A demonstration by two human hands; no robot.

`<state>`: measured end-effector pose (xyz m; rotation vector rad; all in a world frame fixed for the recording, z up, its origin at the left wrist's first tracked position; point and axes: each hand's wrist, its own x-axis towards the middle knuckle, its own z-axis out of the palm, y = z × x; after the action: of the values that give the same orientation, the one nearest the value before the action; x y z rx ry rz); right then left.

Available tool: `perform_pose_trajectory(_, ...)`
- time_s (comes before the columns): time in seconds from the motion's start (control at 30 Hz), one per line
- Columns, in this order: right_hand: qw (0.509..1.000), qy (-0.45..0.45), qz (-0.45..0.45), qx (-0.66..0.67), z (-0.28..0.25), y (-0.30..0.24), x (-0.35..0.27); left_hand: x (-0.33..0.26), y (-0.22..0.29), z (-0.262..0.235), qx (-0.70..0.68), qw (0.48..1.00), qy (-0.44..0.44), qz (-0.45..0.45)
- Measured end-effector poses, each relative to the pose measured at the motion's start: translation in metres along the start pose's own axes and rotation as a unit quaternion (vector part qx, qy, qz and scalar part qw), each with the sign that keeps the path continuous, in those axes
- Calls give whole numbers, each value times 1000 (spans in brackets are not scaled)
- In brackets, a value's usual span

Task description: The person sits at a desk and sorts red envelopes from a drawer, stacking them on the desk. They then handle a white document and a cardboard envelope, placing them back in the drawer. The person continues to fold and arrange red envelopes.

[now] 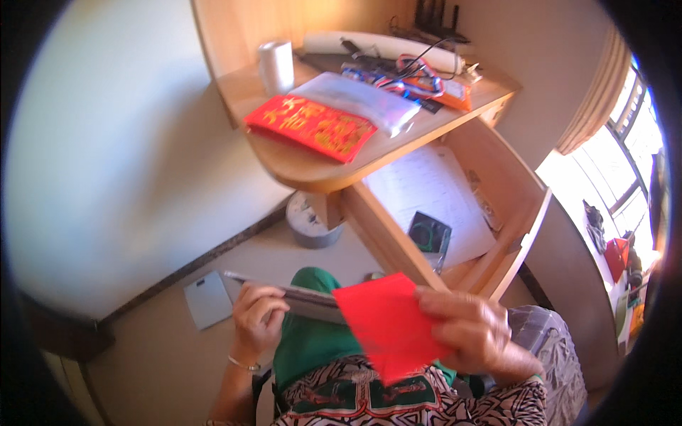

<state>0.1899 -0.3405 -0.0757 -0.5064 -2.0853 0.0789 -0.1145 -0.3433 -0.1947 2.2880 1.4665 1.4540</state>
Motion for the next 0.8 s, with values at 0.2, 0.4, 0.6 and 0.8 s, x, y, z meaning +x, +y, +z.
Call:
perform_pose_trajectory(0.2, 995, -13, 41, 88, 67, -26, -39, 4, -1, -11, -83, 994, -75, 0)
perform_pose_trajectory(0.4, 988, 48, 75, 123, 125, 8, -57, 1, 5, -14, -96, 993, -69, -4)
perform_pose_trajectory(0.6, 993, 24, 33, 112, 128, 16, -56, -5, 4, -3, -142, 989, 38, -23)
perform_pose_trajectory(0.8, 990, 24, 31, 133, 132, 19, -59, -8, 9, 2, -15, 998, 9, 54)
